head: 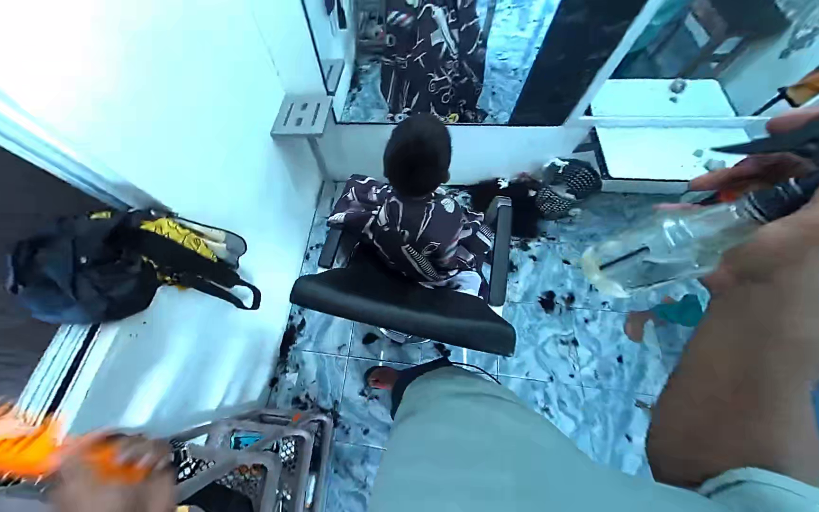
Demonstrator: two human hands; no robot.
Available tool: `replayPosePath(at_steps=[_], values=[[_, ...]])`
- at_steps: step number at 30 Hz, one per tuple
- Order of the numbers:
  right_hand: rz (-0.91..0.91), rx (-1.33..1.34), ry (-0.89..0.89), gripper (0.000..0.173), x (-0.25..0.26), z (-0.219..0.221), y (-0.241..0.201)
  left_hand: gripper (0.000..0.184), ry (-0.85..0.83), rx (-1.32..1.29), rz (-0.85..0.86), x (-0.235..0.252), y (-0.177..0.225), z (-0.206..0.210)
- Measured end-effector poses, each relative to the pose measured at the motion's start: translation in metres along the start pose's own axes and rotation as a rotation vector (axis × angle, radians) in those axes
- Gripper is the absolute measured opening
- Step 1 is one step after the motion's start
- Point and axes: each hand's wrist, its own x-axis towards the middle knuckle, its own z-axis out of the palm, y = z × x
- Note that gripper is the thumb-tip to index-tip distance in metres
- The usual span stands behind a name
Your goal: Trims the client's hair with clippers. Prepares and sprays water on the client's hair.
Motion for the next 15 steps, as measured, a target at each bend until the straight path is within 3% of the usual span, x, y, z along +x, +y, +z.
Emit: replayPosePath(at_steps=[3,6,11,15], values=[[0.053,-0.065,0.037,0.046,-0.006,-0.028,0.001,0.052,-0.031,0.168,-0.208,0.037,-0.058,0.140],[0.013,-0.074,-0.122,0.041,-0.006,-0.028,-0.003,0.036,-0.117,0.165,-0.234,0.050,-0.098,0.223],[0.036,-0.223,-0.440,0.039,-0.001,0.007,0.014,0.036,-0.224,0.264,-0.189,0.052,-0.112,0.302],[0.084,-0.110,-0.673,0.033,0.029,0.045,0.050,0.047,-0.256,0.351,-0.132,0.065,-0.127,0.346]])
